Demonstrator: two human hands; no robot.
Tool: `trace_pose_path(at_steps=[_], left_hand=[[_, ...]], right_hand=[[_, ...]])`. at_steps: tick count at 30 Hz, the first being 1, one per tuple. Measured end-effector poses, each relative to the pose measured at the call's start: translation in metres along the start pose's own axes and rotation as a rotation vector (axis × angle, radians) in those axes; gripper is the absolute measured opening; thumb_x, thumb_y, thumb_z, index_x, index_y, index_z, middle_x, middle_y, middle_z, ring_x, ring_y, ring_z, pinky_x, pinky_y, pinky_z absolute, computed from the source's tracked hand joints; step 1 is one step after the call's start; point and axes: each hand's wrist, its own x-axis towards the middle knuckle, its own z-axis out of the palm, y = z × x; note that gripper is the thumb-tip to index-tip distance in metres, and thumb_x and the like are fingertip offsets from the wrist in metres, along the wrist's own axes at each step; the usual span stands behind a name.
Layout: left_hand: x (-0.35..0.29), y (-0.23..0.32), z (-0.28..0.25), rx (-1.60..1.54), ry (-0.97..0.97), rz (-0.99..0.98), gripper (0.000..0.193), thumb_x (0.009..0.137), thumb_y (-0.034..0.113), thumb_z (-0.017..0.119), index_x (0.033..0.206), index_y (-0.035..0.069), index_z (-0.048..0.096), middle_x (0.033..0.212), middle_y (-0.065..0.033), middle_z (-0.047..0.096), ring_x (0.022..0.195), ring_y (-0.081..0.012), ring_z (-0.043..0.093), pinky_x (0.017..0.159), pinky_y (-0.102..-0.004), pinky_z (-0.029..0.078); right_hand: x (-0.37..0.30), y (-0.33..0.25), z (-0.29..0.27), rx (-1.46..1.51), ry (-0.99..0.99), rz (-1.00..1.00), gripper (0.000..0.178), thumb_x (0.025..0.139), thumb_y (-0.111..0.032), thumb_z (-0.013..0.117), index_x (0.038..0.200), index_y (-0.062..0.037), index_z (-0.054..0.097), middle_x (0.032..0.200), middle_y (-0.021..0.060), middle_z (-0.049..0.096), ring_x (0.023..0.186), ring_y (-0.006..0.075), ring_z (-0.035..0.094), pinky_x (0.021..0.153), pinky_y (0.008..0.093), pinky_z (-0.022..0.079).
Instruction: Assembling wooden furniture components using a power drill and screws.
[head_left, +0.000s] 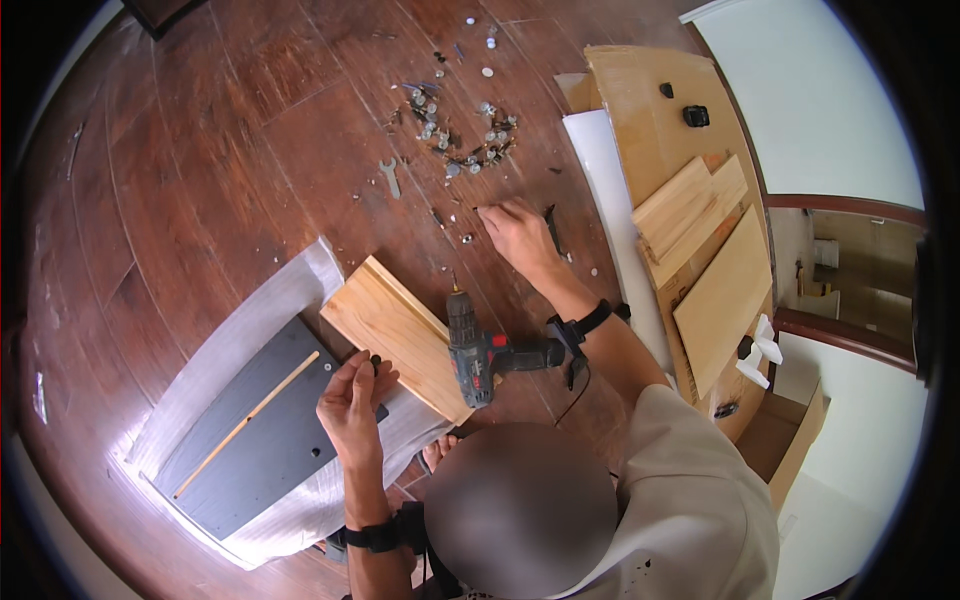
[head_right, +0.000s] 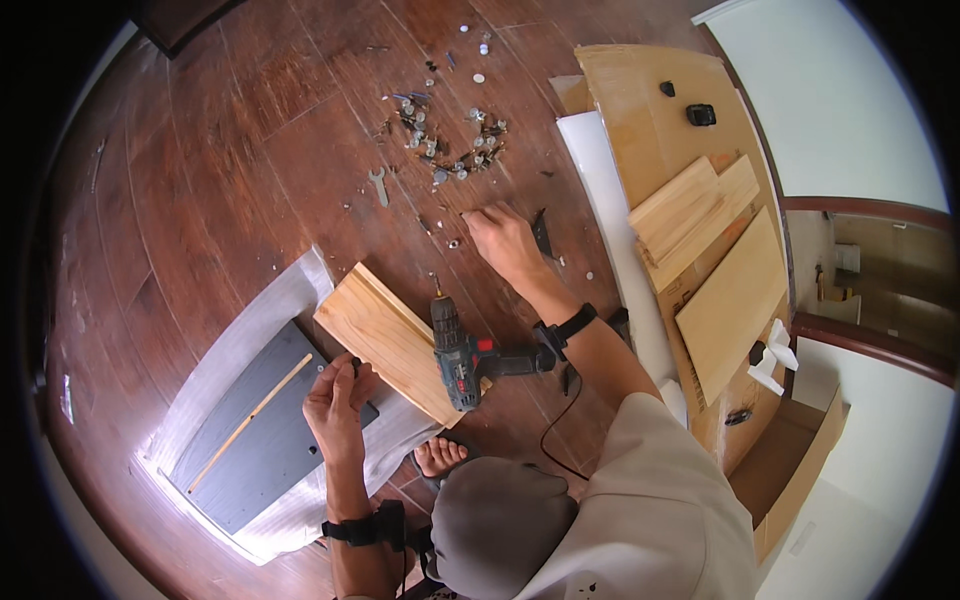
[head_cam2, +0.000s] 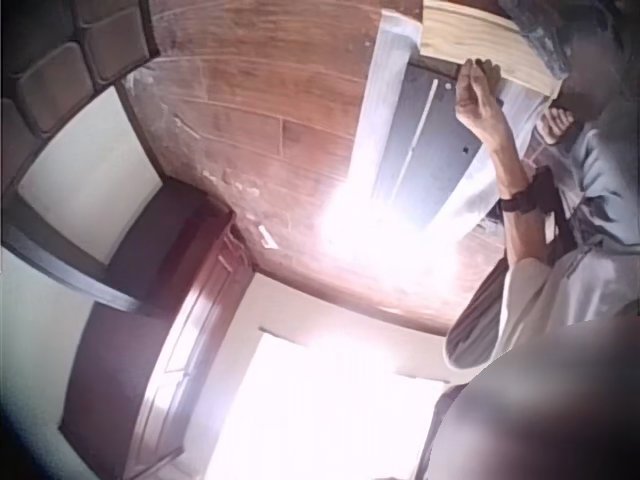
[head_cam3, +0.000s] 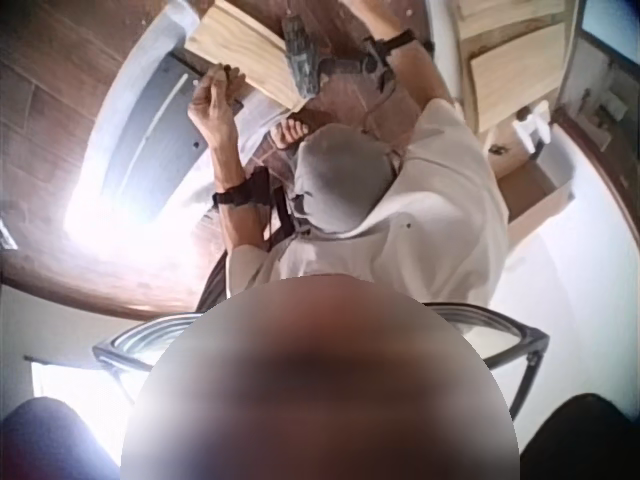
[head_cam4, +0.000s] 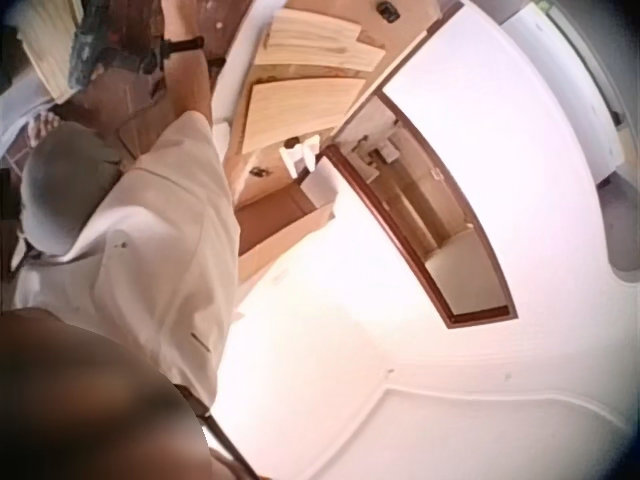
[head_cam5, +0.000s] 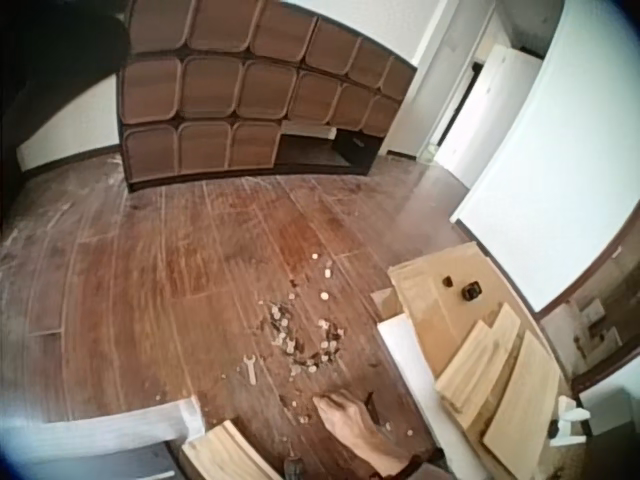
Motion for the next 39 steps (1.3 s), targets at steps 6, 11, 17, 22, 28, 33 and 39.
trace_pose_path(at_steps=[6,11,17,22,28,33,39], left_hand=[[-0.005,-0.007,-0.011,0.038,-0.024,-0.013,0.024,0.092,0.009,0.062,0.109,-0.008,0.063,0.094,-0.0136,0.069,0.082,-0.0189,0.068,0.078,-0.0302,0.057],[-0.008,-0.009,-0.013,0.073,-0.056,-0.056,0.025,0.088,0.005,0.067,0.109,-0.008,0.062,0.092,-0.0141,0.070,0.081,-0.0187,0.068,0.078,-0.0317,0.058],[-0.011,-0.020,-0.015,0.103,-0.052,-0.084,0.024,0.089,0.006,0.066,0.107,-0.009,0.062,0.092,-0.0146,0.069,0.081,-0.0196,0.068,0.078,-0.0316,0.058],[-0.014,-0.009,-0.013,0.028,0.056,-0.090,0.022,0.089,0.006,0.064,0.104,-0.010,0.062,0.093,-0.0156,0.068,0.081,-0.0193,0.067,0.078,-0.0309,0.057],[-0.019,-0.008,0.019,-0.156,0.031,-0.071,0.023,0.090,0.008,0.064,0.107,-0.008,0.062,0.098,-0.0161,0.068,0.086,-0.0230,0.069,0.080,-0.0311,0.057],[-0.037,-0.014,0.019,-0.161,0.017,-0.015,0.025,0.090,0.006,0.064,0.110,-0.009,0.061,0.096,-0.0141,0.069,0.086,-0.0213,0.069,0.079,-0.0313,0.058],[-0.056,-0.029,0.014,-0.111,0.002,-0.015,0.025,0.091,0.005,0.062,0.112,-0.009,0.060,0.096,-0.0132,0.069,0.088,-0.0208,0.069,0.081,-0.0307,0.057]], right_hand=[[0.026,0.017,0.000,0.010,0.075,-0.037,0.008,0.079,-0.012,0.068,0.085,-0.0073,0.071,0.084,0.0115,0.065,0.079,0.0297,0.063,0.071,0.0391,0.053],[0.089,0.047,0.004,0.071,0.187,0.157,0.012,0.080,-0.013,0.070,0.089,-0.0051,0.072,0.083,0.0146,0.065,0.077,0.0331,0.063,0.072,0.0387,0.052],[0.110,0.048,0.025,0.023,-0.026,0.216,0.015,0.081,-0.017,0.069,0.094,-0.0100,0.072,0.094,0.0158,0.068,0.086,0.0329,0.065,0.077,0.0381,0.052],[0.109,0.017,0.025,0.022,-0.112,0.374,0.015,0.079,-0.018,0.071,0.093,-0.0116,0.072,0.085,0.0131,0.069,0.077,0.0280,0.069,0.071,0.0337,0.054],[-0.001,-0.129,-0.046,0.934,-0.270,0.292,0.020,0.085,-0.004,0.068,0.105,0.0005,0.068,0.096,0.0085,0.069,0.091,0.0153,0.066,0.080,0.0271,0.055],[-0.038,-0.167,-0.055,0.763,-0.187,0.057,0.016,0.073,0.000,0.075,0.087,-0.0029,0.070,0.085,0.0095,0.069,0.076,0.0199,0.068,0.068,0.0283,0.054],[-0.054,-0.167,-0.072,0.787,-0.291,0.072,0.015,0.074,0.002,0.074,0.087,-0.0019,0.070,0.084,0.0096,0.069,0.076,0.0193,0.068,0.068,0.0281,0.053]])
